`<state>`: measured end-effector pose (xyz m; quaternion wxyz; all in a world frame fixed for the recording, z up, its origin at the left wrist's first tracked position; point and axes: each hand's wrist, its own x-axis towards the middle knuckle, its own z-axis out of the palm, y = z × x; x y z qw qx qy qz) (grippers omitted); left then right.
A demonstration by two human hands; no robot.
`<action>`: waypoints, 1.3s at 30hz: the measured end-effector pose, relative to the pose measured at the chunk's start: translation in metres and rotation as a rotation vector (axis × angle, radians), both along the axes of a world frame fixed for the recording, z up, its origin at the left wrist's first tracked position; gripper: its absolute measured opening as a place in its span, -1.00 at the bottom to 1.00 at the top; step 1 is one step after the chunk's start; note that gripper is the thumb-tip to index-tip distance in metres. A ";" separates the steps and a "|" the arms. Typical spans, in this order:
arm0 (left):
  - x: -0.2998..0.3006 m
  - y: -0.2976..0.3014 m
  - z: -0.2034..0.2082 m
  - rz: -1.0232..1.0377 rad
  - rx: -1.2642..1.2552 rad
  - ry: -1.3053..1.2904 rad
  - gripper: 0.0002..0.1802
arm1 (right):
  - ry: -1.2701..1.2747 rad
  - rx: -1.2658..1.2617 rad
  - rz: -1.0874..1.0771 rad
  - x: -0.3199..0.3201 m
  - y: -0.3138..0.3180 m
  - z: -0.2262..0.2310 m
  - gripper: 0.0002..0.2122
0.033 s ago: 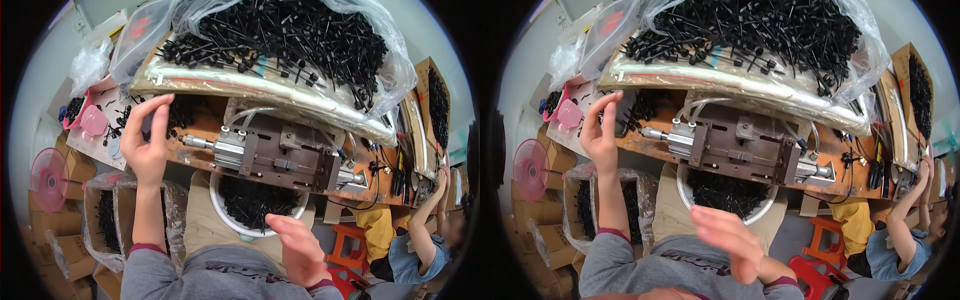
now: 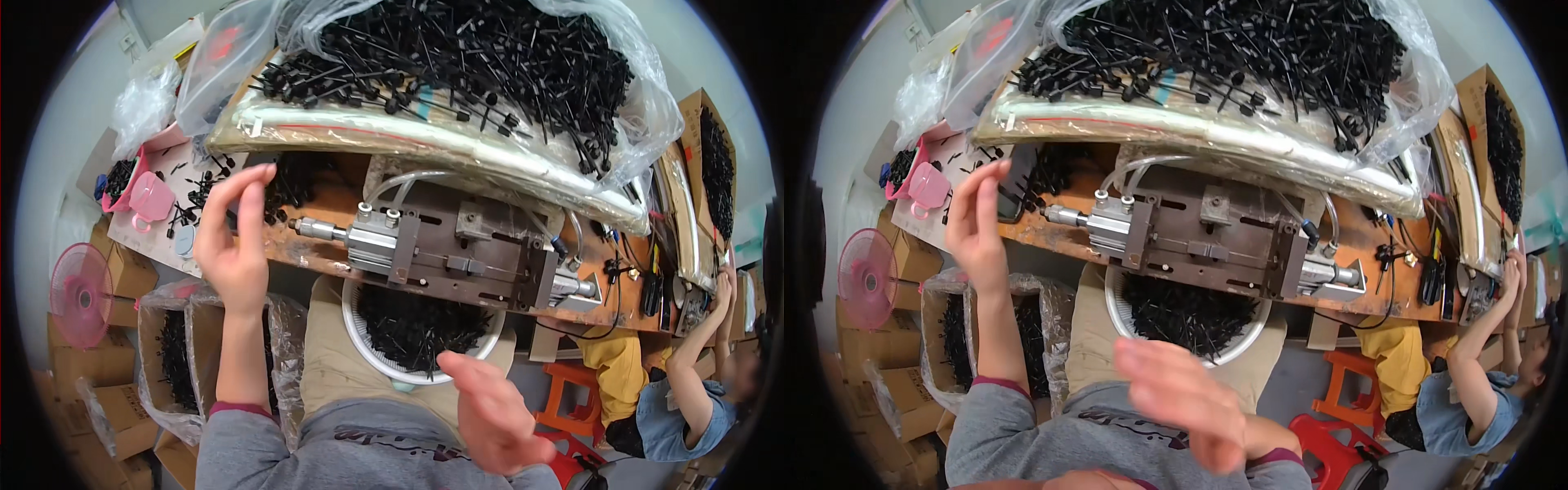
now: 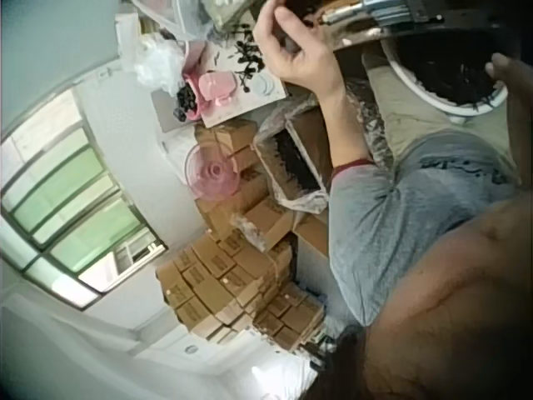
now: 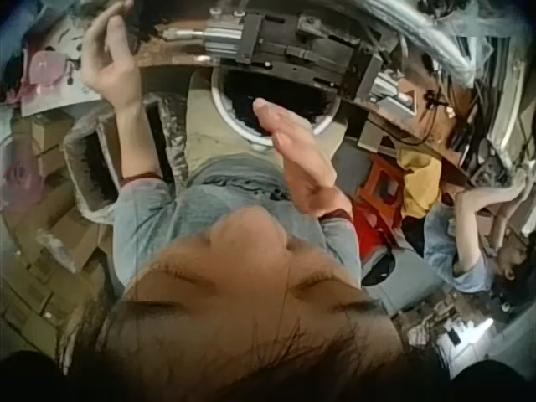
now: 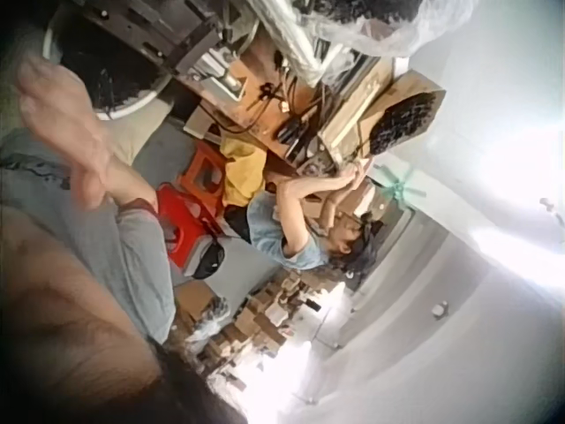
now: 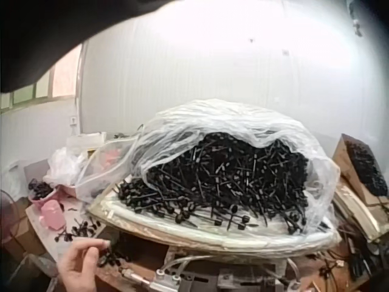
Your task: Assembling black plastic components using a pneumatic assembly machine.
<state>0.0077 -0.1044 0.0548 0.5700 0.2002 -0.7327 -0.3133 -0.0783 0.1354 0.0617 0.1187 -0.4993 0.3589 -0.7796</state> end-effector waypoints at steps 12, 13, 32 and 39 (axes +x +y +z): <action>-0.003 0.191 0.040 -0.954 0.021 0.650 -0.59 | 0.312 -0.467 -0.110 0.036 -0.012 0.033 -0.63; 0.000 0.193 0.051 -1.046 0.095 0.864 -0.58 | 0.318 -0.479 -0.132 0.036 -0.010 0.032 -0.63; 0.057 0.088 -0.066 0.180 -0.506 -0.297 -0.35 | 0.934 -0.015 -0.516 0.011 0.039 -0.092 -0.46; 0.052 -0.033 -0.095 0.331 0.270 -0.452 -0.40 | 0.610 0.353 -0.298 0.014 0.040 -0.107 -0.26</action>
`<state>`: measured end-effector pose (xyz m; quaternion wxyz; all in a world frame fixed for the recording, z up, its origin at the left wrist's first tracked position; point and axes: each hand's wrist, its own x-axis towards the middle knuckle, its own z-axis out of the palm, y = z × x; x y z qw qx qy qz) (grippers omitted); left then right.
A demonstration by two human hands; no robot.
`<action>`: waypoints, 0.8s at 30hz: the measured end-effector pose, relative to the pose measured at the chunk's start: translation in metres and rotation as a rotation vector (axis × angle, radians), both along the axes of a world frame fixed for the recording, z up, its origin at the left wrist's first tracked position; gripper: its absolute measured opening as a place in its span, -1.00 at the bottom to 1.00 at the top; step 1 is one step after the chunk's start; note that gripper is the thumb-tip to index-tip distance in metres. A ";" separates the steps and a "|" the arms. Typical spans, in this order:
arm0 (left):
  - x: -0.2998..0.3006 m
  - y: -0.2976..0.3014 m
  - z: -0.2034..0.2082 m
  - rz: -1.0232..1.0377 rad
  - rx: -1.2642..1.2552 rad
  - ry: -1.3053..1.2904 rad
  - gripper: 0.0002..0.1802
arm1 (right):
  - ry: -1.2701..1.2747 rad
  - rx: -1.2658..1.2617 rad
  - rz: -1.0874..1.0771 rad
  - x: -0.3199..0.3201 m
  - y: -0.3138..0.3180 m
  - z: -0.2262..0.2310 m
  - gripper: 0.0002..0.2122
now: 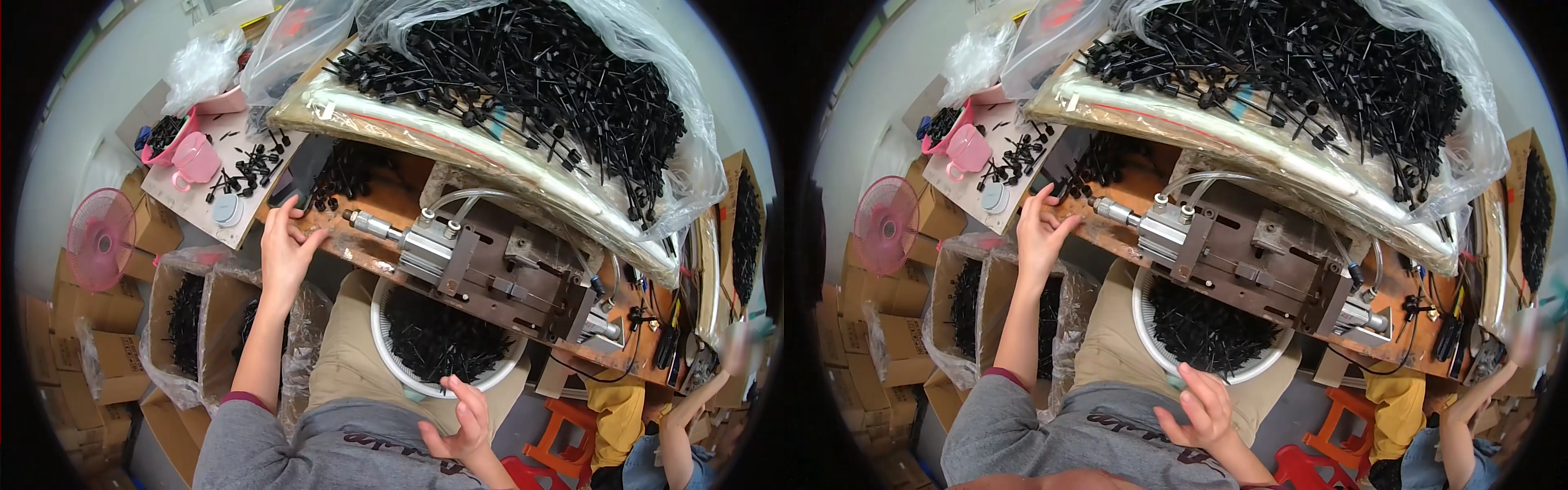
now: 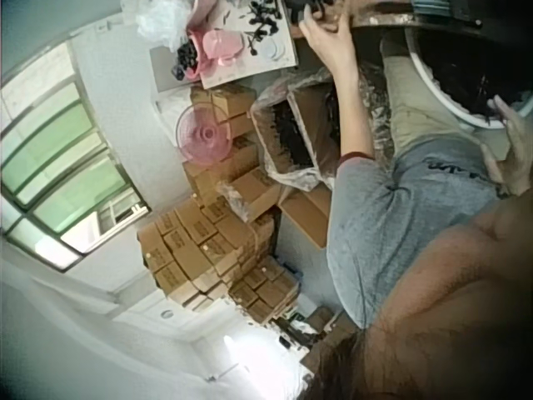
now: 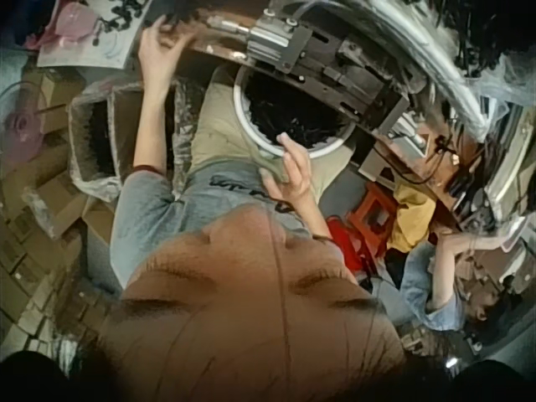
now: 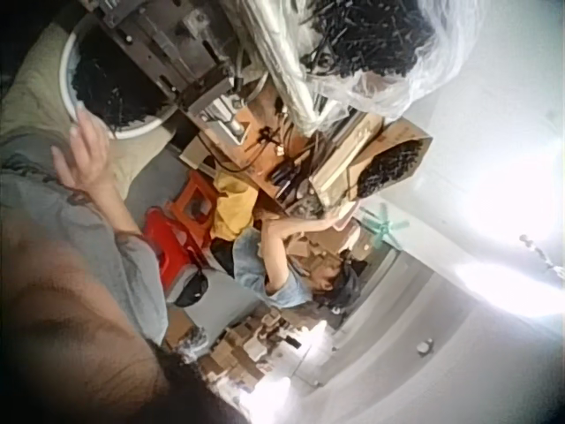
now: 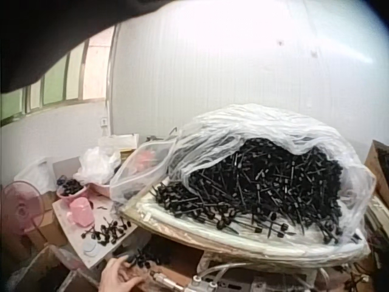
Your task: Assembling black plastic components using a pneumatic assembly machine.
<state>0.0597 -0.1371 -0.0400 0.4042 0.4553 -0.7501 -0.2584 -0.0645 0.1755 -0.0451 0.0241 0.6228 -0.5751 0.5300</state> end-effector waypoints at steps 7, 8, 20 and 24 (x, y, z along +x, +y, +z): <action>-0.022 -0.030 0.001 0.033 0.038 -0.195 -0.37 | -0.088 0.013 0.122 0.002 -0.010 -0.004 -0.29; -0.024 -0.031 0.001 0.043 -0.003 -0.232 -0.40 | -0.096 0.021 0.125 0.003 -0.010 -0.005 -0.29; -0.047 -0.050 -0.006 0.027 -0.125 -0.280 -0.46 | -0.152 0.122 0.134 0.006 -0.005 -0.012 -0.29; -0.057 -0.055 -0.006 -0.025 -0.074 -0.228 -0.41 | -0.162 0.148 0.111 0.007 -0.004 -0.014 -0.31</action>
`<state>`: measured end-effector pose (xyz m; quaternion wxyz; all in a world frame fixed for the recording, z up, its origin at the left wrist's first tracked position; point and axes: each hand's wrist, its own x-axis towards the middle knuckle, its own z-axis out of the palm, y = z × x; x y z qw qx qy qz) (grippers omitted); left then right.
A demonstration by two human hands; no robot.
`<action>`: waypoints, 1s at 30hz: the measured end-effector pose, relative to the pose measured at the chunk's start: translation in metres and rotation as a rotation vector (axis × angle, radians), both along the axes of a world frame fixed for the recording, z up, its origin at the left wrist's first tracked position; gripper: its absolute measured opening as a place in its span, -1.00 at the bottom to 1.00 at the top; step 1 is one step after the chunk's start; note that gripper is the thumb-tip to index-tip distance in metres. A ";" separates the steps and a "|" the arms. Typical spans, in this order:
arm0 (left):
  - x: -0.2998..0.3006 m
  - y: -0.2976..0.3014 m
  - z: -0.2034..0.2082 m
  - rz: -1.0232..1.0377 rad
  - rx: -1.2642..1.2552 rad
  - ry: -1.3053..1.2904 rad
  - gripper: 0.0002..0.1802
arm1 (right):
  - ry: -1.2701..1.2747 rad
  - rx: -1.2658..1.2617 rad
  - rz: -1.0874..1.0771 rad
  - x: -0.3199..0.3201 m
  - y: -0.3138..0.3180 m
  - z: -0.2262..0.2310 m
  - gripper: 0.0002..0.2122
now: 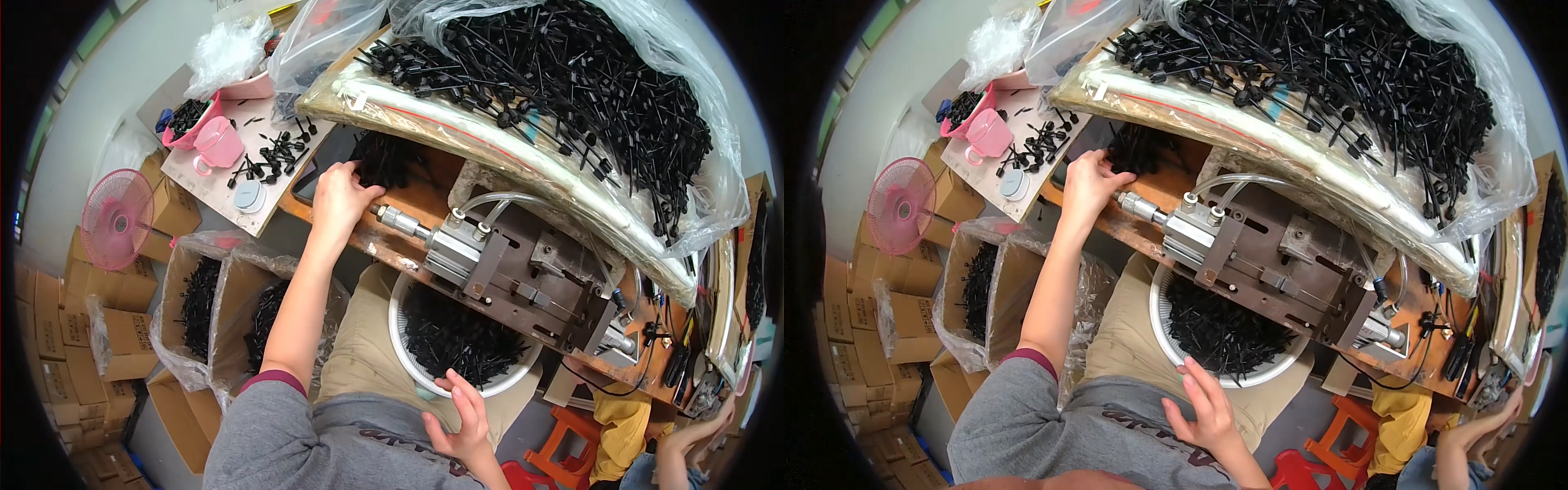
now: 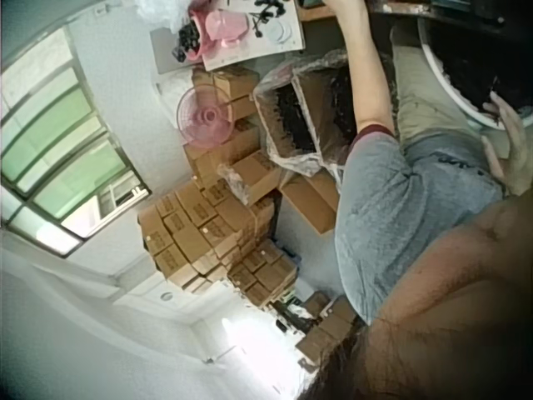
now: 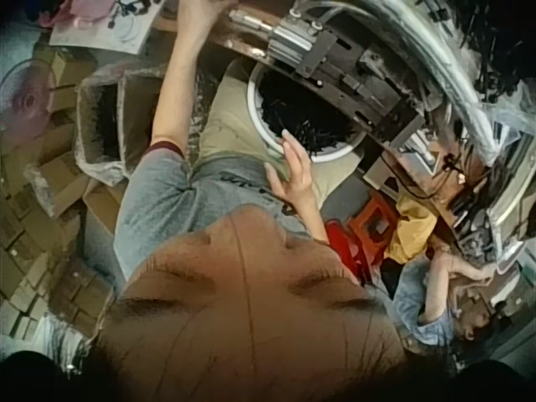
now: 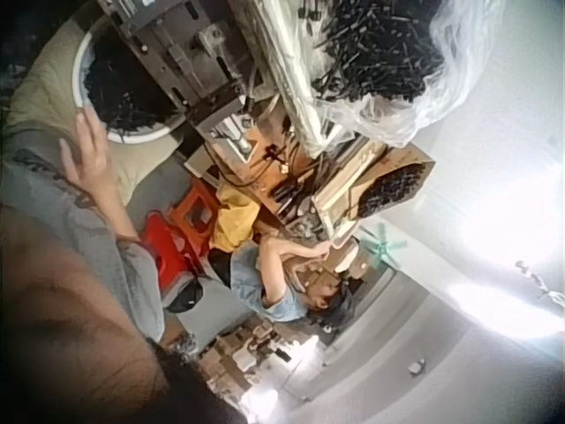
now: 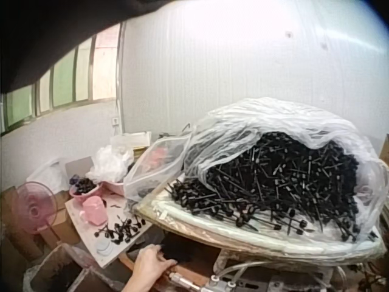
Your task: Assembling black plastic components using a pneumatic assembly machine.
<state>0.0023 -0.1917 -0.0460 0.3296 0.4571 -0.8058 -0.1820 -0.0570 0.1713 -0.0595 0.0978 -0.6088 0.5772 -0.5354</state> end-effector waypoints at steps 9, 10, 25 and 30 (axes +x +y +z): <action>-0.031 -0.002 0.011 -0.051 0.117 0.107 -0.45 | -0.039 -0.015 -0.040 0.004 -0.004 -0.003 -0.38; -0.031 -0.001 0.012 -0.063 0.123 0.123 -0.46 | -0.040 -0.014 -0.043 0.003 -0.004 -0.002 -0.39; 0.035 -0.017 0.011 0.058 -0.124 0.158 -0.66 | -0.033 0.002 -0.087 0.003 -0.004 -0.007 -0.42; 0.029 -0.011 0.010 -0.032 -0.139 0.133 -0.70 | 0.001 0.000 -0.106 0.004 -0.005 -0.007 -0.43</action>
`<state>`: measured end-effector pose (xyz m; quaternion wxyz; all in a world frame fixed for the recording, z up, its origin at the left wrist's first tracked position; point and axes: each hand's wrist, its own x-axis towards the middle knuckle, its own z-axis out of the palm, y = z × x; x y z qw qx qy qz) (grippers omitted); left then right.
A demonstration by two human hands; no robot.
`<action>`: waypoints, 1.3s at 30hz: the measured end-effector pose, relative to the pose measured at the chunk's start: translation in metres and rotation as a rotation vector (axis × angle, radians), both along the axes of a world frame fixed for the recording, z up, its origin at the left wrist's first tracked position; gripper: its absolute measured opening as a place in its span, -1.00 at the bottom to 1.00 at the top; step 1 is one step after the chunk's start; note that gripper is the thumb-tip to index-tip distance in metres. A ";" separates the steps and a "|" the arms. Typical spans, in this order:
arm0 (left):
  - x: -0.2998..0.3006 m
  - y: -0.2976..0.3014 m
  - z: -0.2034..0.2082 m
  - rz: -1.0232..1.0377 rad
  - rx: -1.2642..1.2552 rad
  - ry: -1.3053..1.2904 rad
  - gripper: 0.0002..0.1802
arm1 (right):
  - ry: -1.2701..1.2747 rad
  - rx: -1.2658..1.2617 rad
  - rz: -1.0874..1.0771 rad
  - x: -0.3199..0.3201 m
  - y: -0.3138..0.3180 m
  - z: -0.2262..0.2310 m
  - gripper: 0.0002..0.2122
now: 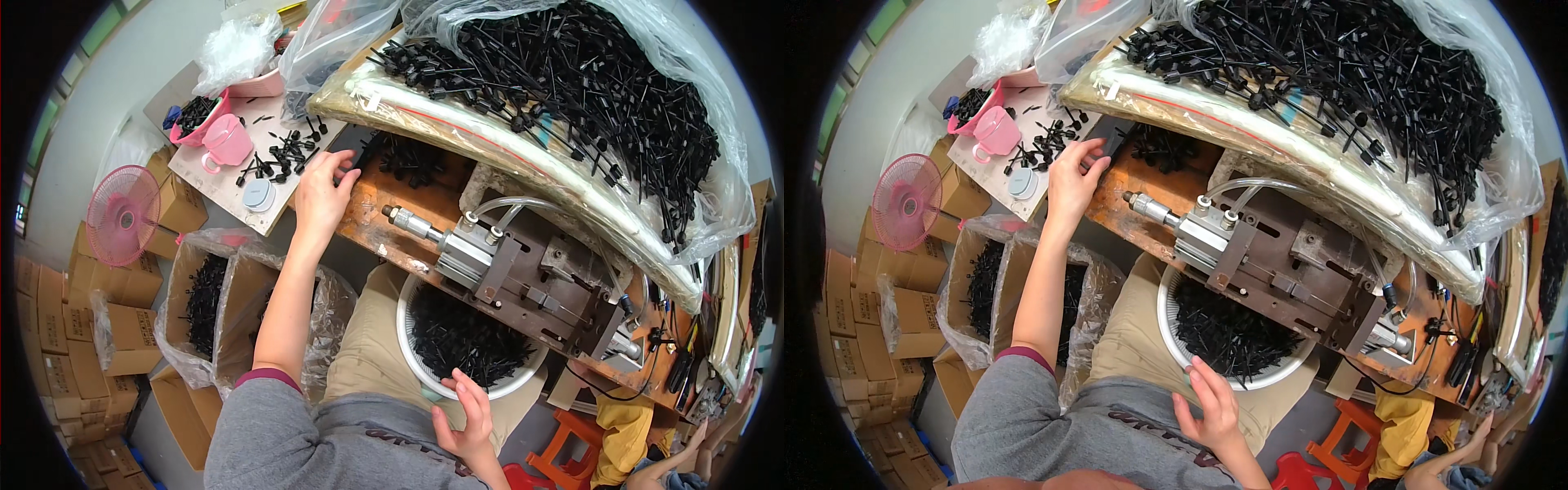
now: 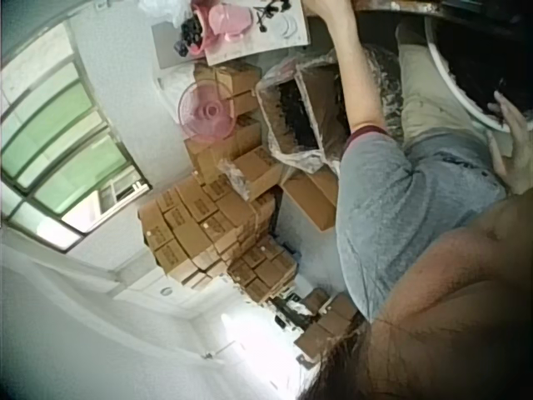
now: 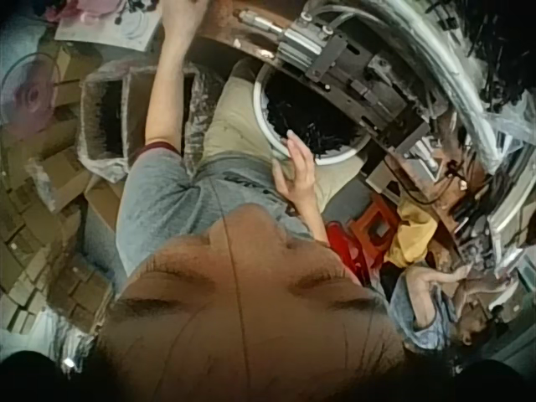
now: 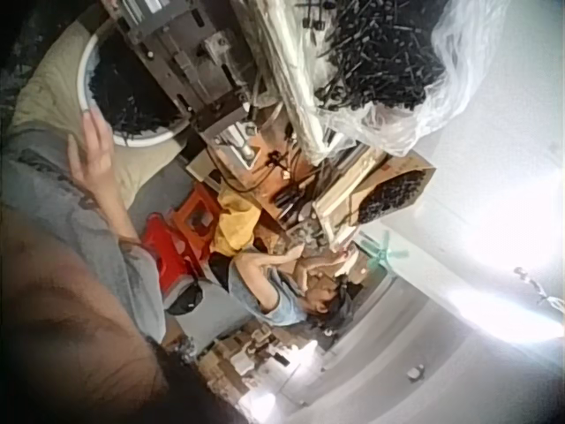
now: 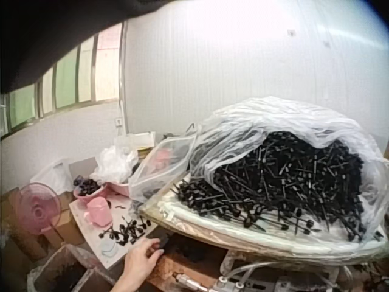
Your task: Assembling black plastic components using a pneumatic assembly machine.
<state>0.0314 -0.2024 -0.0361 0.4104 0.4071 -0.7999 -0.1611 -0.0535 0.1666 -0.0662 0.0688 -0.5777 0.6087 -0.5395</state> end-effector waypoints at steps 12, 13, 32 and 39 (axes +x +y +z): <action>0.010 0.012 0.016 0.061 -0.209 0.005 -0.75 | 0.041 0.038 -0.025 0.003 0.006 0.000 -0.47; 0.007 0.018 0.019 0.025 -0.182 0.062 -0.76 | 0.053 0.055 -0.034 0.002 0.008 0.003 -0.47; 0.000 0.178 0.022 -0.842 -0.339 0.204 -0.33 | 0.332 -0.154 -0.530 -0.172 -0.076 0.144 -0.83; -0.003 0.196 0.013 -0.899 -0.272 0.230 -0.39 | 0.458 0.399 -0.590 -0.277 -0.124 0.159 -0.88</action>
